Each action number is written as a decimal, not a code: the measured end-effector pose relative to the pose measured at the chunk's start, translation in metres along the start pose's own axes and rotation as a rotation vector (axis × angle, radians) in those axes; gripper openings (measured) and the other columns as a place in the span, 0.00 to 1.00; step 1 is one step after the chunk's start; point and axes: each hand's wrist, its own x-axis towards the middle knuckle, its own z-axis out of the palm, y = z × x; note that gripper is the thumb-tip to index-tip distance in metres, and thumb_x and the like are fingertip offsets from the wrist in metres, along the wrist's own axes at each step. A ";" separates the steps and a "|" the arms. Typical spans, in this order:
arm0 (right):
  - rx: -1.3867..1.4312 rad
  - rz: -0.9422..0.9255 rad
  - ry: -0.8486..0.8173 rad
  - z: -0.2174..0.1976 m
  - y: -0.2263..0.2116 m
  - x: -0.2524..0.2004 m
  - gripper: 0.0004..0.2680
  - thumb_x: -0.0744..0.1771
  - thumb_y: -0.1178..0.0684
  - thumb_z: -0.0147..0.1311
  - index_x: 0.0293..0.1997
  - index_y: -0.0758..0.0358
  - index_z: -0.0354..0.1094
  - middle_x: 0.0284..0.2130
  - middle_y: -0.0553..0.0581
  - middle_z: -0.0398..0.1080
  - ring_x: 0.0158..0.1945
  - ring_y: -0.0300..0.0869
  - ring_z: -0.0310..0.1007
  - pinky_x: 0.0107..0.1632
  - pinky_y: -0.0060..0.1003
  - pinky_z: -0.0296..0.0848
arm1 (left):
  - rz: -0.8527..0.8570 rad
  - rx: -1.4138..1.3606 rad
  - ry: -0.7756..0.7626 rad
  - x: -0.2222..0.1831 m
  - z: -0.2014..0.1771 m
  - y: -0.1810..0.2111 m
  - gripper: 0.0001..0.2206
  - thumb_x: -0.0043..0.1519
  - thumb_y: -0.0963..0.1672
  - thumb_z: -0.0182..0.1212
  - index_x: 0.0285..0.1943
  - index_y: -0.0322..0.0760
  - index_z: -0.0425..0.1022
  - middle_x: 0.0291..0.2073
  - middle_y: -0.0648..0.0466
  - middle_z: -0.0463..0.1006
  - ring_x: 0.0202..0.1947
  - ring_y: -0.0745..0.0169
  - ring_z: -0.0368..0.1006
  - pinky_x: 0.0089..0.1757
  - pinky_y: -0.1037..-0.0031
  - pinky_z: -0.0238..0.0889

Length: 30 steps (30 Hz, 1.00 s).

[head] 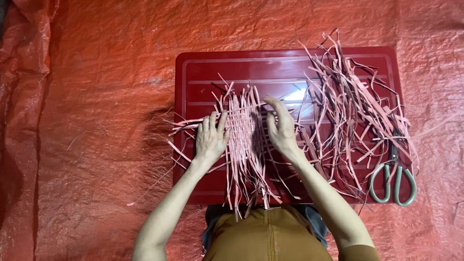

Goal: Weaving thin plastic strips together on a red tray to create a woven mat.

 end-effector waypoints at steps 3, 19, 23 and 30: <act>-0.110 -0.026 -0.066 -0.001 -0.022 -0.009 0.15 0.58 0.67 0.38 0.49 0.66 0.58 0.45 0.66 0.60 0.52 0.57 0.57 0.54 0.48 0.56 | 0.002 0.003 0.014 0.000 0.002 0.000 0.22 0.54 0.49 0.48 0.57 0.39 0.58 0.42 0.43 0.63 0.41 0.48 0.60 0.34 0.66 0.57; -0.754 -0.093 -0.119 0.023 0.030 -0.039 0.21 0.57 0.57 0.48 0.54 0.60 0.55 0.51 0.62 0.53 0.60 0.55 0.43 0.60 0.47 0.43 | 0.010 0.011 0.018 -0.003 0.006 -0.001 0.21 0.56 0.49 0.46 0.57 0.39 0.58 0.43 0.42 0.63 0.41 0.47 0.61 0.34 0.65 0.57; -0.815 -0.059 -0.127 0.029 0.039 -0.042 0.21 0.57 0.56 0.49 0.55 0.57 0.55 0.52 0.61 0.53 0.61 0.55 0.40 0.61 0.46 0.41 | 0.009 0.020 -0.010 -0.002 0.005 0.000 0.21 0.56 0.49 0.45 0.58 0.39 0.57 0.43 0.42 0.63 0.41 0.47 0.60 0.34 0.65 0.57; -0.822 -0.074 -0.143 0.029 0.028 -0.041 0.22 0.58 0.56 0.45 0.58 0.54 0.51 0.54 0.54 0.53 0.63 0.50 0.39 0.61 0.45 0.36 | 0.008 0.029 -0.029 -0.001 0.004 0.000 0.21 0.56 0.48 0.45 0.58 0.39 0.57 0.44 0.41 0.62 0.42 0.47 0.60 0.35 0.65 0.56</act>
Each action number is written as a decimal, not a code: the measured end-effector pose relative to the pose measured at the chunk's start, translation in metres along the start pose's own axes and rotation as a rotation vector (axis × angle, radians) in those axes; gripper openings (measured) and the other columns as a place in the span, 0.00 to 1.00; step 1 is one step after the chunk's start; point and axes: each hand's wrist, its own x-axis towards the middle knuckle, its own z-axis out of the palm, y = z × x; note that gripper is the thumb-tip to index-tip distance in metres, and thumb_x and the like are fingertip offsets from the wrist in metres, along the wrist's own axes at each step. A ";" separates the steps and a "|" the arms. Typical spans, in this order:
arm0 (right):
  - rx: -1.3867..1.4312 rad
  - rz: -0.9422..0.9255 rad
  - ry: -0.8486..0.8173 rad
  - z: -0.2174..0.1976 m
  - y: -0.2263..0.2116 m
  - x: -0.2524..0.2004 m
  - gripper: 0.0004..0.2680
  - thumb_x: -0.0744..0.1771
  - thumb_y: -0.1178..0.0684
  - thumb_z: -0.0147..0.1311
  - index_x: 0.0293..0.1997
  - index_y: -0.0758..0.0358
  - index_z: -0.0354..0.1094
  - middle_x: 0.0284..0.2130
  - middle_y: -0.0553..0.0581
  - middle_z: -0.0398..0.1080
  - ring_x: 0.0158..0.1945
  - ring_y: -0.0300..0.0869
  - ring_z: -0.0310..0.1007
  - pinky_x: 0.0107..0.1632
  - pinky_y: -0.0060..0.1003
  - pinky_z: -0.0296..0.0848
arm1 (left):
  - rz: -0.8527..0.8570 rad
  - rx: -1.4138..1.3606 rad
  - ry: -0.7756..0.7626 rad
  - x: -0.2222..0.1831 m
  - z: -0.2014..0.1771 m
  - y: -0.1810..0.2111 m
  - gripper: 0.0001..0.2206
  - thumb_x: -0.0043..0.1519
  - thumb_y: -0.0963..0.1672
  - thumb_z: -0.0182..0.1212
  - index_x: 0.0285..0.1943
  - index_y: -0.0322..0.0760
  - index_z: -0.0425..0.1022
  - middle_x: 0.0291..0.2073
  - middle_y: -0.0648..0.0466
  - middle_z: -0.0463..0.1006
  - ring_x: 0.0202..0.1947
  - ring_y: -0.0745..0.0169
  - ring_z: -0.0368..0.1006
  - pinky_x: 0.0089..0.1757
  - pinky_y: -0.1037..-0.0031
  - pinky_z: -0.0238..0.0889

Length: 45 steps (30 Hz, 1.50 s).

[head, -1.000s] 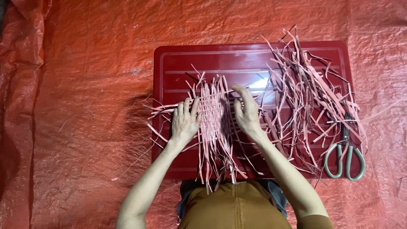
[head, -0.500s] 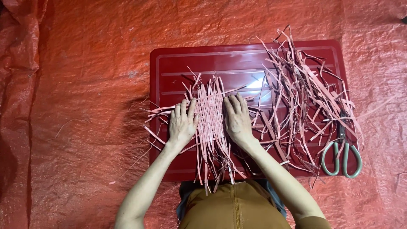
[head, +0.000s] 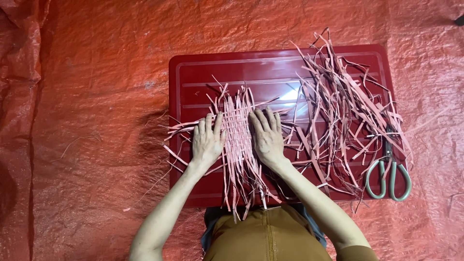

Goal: Weaving thin plastic strips together on a red tray to create a woven mat.

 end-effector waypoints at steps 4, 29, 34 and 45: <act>0.013 0.003 -0.009 -0.003 -0.003 0.001 0.21 0.58 0.56 0.45 0.58 0.54 0.50 0.54 0.53 0.54 0.63 0.48 0.39 0.62 0.44 0.34 | -0.007 0.000 0.005 0.000 -0.002 0.001 0.21 0.56 0.48 0.44 0.58 0.39 0.57 0.44 0.42 0.63 0.42 0.47 0.60 0.35 0.65 0.56; 0.797 0.069 0.073 -0.131 0.015 -0.001 0.16 0.60 0.66 0.35 0.50 0.59 0.60 0.46 0.58 0.63 0.54 0.49 0.57 0.56 0.43 0.53 | -0.111 -0.289 -0.187 0.020 -0.081 0.008 0.20 0.53 0.45 0.51 0.55 0.39 0.59 0.49 0.43 0.58 0.44 0.46 0.60 0.39 0.62 0.57; 0.482 -0.173 0.016 -0.089 0.008 -0.021 0.13 0.59 0.63 0.43 0.46 0.63 0.61 0.45 0.62 0.62 0.53 0.55 0.57 0.55 0.46 0.54 | -0.004 -0.342 -0.280 0.001 -0.097 0.017 0.21 0.53 0.46 0.52 0.56 0.41 0.57 0.50 0.45 0.58 0.50 0.47 0.57 0.43 0.62 0.56; 0.022 -0.071 -0.104 -0.048 0.004 -0.045 0.16 0.58 0.56 0.47 0.49 0.61 0.59 0.50 0.58 0.57 0.60 0.52 0.45 0.58 0.48 0.46 | 0.125 -0.265 -0.366 0.018 -0.070 0.041 0.28 0.52 0.51 0.52 0.60 0.37 0.53 0.61 0.44 0.45 0.63 0.46 0.32 0.56 0.55 0.27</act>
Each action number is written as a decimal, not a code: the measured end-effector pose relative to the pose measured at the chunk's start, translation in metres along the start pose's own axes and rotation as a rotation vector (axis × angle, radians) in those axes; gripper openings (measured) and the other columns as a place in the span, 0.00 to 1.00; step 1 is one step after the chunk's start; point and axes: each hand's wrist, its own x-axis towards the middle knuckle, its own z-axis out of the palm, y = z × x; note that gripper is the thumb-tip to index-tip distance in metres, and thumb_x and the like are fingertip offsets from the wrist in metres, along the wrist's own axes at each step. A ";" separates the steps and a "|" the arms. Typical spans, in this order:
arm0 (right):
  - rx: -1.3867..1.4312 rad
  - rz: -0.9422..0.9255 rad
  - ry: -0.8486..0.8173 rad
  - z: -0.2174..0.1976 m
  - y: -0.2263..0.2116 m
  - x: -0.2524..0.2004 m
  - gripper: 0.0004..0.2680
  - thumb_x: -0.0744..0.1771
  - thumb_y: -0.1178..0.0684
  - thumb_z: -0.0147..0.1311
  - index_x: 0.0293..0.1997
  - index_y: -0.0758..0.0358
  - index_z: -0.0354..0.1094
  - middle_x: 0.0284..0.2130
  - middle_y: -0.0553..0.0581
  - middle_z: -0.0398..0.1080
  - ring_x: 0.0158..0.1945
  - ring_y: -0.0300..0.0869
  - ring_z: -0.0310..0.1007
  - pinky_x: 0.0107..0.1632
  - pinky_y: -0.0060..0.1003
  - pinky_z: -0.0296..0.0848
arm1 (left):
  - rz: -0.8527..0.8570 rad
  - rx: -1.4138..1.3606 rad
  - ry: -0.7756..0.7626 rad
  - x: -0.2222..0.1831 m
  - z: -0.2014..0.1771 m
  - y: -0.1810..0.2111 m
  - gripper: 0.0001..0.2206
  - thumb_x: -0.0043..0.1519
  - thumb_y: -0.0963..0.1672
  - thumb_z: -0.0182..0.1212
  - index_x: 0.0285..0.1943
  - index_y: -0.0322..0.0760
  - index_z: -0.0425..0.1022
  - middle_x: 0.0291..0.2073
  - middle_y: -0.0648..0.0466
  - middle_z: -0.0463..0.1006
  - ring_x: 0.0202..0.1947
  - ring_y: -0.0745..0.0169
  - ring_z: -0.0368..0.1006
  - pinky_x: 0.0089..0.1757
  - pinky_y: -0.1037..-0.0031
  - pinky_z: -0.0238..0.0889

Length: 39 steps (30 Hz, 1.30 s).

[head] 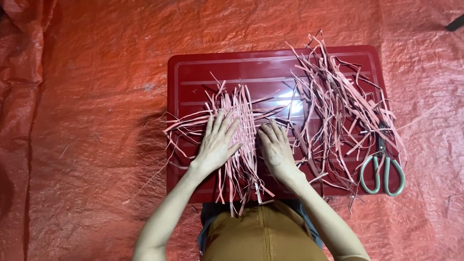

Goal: Weaving thin plastic strips together on a red tray to create a woven mat.

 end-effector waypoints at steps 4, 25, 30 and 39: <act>0.062 0.023 0.008 -0.001 0.003 -0.001 0.15 0.58 0.57 0.47 0.49 0.60 0.59 0.50 0.57 0.58 0.60 0.52 0.45 0.58 0.49 0.46 | 0.030 0.018 -0.011 0.015 0.011 0.001 0.28 0.54 0.53 0.47 0.61 0.40 0.51 0.62 0.46 0.43 0.63 0.47 0.30 0.56 0.54 0.24; 0.090 0.077 -0.163 -0.010 0.010 0.012 0.16 0.57 0.55 0.48 0.49 0.50 0.59 0.49 0.54 0.55 0.60 0.56 0.41 0.56 0.56 0.49 | 0.038 0.083 -0.045 0.016 0.043 -0.013 0.28 0.57 0.56 0.32 0.65 0.48 0.40 0.64 0.51 0.35 0.63 0.48 0.27 0.56 0.55 0.20; 0.134 0.058 -0.018 -0.036 -0.001 0.037 0.18 0.57 0.57 0.47 0.52 0.55 0.56 0.50 0.57 0.55 0.59 0.54 0.47 0.54 0.51 0.53 | 0.040 0.102 -0.011 0.015 0.047 -0.013 0.29 0.56 0.56 0.34 0.65 0.47 0.40 0.64 0.50 0.36 0.63 0.49 0.27 0.57 0.56 0.19; 0.014 0.090 0.047 0.025 0.005 0.061 0.21 0.58 0.60 0.42 0.57 0.64 0.50 0.56 0.61 0.50 0.62 0.49 0.40 0.61 0.45 0.32 | 0.050 0.064 0.016 0.014 0.051 -0.016 0.32 0.55 0.56 0.37 0.65 0.38 0.40 0.63 0.49 0.40 0.63 0.49 0.29 0.57 0.56 0.19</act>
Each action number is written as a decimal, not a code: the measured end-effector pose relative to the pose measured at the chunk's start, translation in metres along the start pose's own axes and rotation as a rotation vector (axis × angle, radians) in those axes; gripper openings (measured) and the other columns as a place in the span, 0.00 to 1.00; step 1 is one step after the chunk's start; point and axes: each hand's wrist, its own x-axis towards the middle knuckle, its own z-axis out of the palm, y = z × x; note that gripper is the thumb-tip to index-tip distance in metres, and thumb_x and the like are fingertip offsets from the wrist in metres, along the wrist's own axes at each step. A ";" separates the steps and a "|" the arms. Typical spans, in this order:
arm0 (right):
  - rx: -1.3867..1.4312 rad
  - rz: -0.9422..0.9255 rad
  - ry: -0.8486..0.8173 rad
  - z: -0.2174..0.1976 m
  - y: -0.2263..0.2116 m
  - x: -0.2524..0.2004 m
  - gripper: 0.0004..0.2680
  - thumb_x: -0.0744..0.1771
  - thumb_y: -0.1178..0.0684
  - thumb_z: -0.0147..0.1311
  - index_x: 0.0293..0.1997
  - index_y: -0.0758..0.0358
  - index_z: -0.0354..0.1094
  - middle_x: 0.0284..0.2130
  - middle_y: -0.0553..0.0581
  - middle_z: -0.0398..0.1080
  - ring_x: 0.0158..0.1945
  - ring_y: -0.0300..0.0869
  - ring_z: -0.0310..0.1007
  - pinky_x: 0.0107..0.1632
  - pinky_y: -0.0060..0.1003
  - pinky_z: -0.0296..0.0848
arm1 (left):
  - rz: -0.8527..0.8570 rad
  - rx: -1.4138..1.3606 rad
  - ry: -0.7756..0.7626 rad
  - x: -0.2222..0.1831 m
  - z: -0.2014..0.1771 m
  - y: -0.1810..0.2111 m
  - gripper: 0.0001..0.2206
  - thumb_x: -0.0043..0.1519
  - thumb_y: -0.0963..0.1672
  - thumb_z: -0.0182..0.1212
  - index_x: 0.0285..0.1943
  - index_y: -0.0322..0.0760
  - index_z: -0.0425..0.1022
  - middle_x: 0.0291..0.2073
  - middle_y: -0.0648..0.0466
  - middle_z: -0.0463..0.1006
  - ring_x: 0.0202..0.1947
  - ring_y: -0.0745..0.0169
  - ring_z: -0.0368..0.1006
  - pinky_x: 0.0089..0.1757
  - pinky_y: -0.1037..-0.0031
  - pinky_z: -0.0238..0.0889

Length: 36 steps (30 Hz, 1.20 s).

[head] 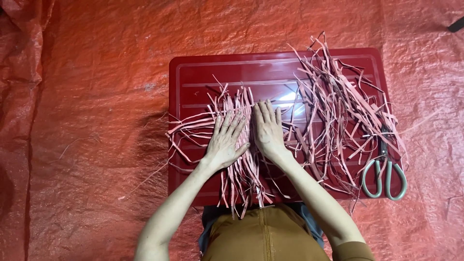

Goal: Weaving thin plastic strips together on a red tray to create a woven mat.

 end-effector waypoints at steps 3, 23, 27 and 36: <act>-0.014 -0.008 0.029 0.005 -0.002 -0.002 0.21 0.58 0.56 0.43 0.57 0.65 0.50 0.56 0.61 0.50 0.63 0.50 0.39 0.61 0.48 0.31 | -0.005 0.010 0.005 0.000 0.000 0.001 0.32 0.55 0.56 0.36 0.65 0.39 0.40 0.63 0.49 0.40 0.64 0.50 0.29 0.57 0.57 0.20; -0.006 0.029 0.116 0.008 -0.019 0.006 0.18 0.62 0.49 0.41 0.58 0.53 0.51 0.53 0.60 0.51 0.62 0.51 0.41 0.61 0.48 0.35 | -0.222 -0.082 0.162 0.006 -0.009 0.002 0.27 0.55 0.51 0.46 0.61 0.34 0.50 0.61 0.43 0.46 0.62 0.45 0.35 0.56 0.56 0.30; -0.012 0.009 0.146 0.007 -0.018 0.007 0.19 0.61 0.49 0.41 0.59 0.49 0.48 0.51 0.61 0.51 0.61 0.53 0.41 0.60 0.49 0.36 | -0.247 -0.048 0.143 0.007 -0.004 0.002 0.29 0.55 0.51 0.44 0.63 0.36 0.45 0.61 0.44 0.45 0.63 0.47 0.33 0.57 0.58 0.27; 0.021 0.010 0.190 0.002 -0.020 0.008 0.16 0.61 0.49 0.42 0.54 0.48 0.56 0.49 0.59 0.53 0.60 0.52 0.44 0.60 0.48 0.39 | -0.243 -0.027 0.150 0.008 -0.005 0.002 0.28 0.55 0.51 0.43 0.62 0.34 0.47 0.61 0.44 0.45 0.62 0.47 0.36 0.57 0.58 0.28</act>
